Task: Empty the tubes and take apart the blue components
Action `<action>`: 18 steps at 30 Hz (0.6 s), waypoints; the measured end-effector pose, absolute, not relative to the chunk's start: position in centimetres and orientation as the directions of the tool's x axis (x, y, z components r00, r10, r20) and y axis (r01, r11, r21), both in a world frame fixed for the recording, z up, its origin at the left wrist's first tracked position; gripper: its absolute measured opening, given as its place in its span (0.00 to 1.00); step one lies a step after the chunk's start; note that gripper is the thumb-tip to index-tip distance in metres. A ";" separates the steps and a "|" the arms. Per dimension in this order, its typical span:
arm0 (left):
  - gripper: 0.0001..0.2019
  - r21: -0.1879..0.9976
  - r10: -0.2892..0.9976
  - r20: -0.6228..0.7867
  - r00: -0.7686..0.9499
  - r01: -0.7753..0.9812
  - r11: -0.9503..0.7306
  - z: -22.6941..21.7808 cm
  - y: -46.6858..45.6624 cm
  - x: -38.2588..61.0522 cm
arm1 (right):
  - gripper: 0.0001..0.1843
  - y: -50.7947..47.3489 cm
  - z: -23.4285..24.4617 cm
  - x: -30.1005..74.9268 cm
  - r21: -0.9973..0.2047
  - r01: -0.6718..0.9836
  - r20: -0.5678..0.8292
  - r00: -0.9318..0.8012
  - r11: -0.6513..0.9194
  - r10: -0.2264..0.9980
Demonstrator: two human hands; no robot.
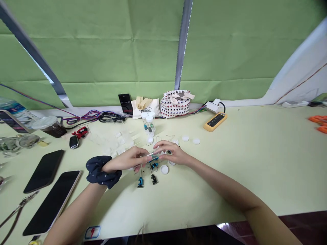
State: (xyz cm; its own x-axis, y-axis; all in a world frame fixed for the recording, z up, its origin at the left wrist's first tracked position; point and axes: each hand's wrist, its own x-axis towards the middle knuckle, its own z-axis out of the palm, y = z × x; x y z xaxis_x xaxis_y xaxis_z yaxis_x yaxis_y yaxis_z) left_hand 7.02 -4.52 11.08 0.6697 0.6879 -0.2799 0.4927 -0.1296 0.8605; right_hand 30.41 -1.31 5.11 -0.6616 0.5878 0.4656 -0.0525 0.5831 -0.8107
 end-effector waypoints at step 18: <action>0.17 0.780 0.852 -0.176 0.493 0.598 -0.185 15.1 -4.9 2.7 | 0.14 0.5 3.8 31.4 -0.927 -0.371 0.021 -0.198 -0.055 0.980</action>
State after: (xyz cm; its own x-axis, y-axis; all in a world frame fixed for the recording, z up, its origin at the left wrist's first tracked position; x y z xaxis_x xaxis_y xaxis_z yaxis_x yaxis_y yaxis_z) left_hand 2.67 -4.89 15.05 0.4935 0.8517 -0.1762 0.5982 -0.1853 0.7797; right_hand 31.37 0.52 3.84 -0.1982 0.9799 0.0209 -0.3710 -0.0552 -0.9270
